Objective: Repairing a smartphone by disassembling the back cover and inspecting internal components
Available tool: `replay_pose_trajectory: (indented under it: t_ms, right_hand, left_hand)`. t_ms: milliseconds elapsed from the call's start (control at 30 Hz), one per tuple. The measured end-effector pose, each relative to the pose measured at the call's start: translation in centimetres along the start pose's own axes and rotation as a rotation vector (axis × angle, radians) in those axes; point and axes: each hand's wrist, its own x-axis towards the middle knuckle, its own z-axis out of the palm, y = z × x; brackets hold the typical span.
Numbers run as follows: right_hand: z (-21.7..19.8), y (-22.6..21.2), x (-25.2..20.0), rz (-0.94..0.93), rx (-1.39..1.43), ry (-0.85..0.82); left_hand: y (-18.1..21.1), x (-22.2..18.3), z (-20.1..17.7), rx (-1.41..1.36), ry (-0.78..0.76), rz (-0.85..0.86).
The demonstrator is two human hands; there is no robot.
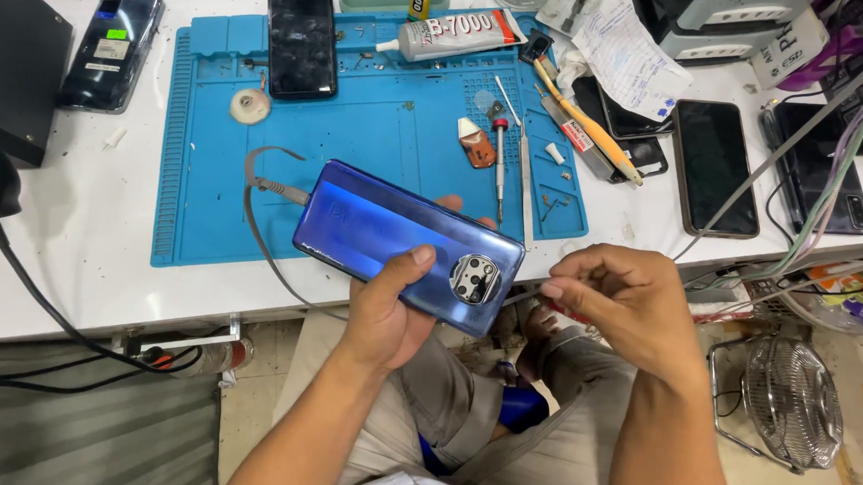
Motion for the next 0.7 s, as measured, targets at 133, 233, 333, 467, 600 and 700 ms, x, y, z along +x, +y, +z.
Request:
replay_pose_trajectory:
  t_ms: [133, 233, 333, 467, 600, 700]
  right_hand:
    - [-0.1, -2.8, -0.2, 0.018, -0.120, -0.200]
    - [-0.2, -3.5, -0.3, -0.070, -0.219, -0.295]
    - [0.0, -4.0, -0.1, -0.066, -0.147, -0.306]
    - [-0.1, -4.9, -0.1, -0.085, -0.086, -0.360]
    - [-0.3, -2.2, -1.0, 0.066, 0.149, -0.313]
    - [-1.0, -1.7, -1.2, 0.046, 0.119, -0.140]
  left_hand:
    - [-0.6, 0.3, -0.5, -0.102, 0.157, 0.038]
    - [-0.2, 0.4, -0.1, -0.127, 0.225, -0.044]
    - [-0.6, 0.6, -1.4, -0.151, 0.247, -0.129]
    - [0.4, 0.6, -1.4, -0.158, 0.163, -0.193]
    - [0.8, 0.5, -1.1, -0.139, 0.195, -0.214]
    - [0.6, 0.8, -1.4, -0.156, 0.247, -0.215]
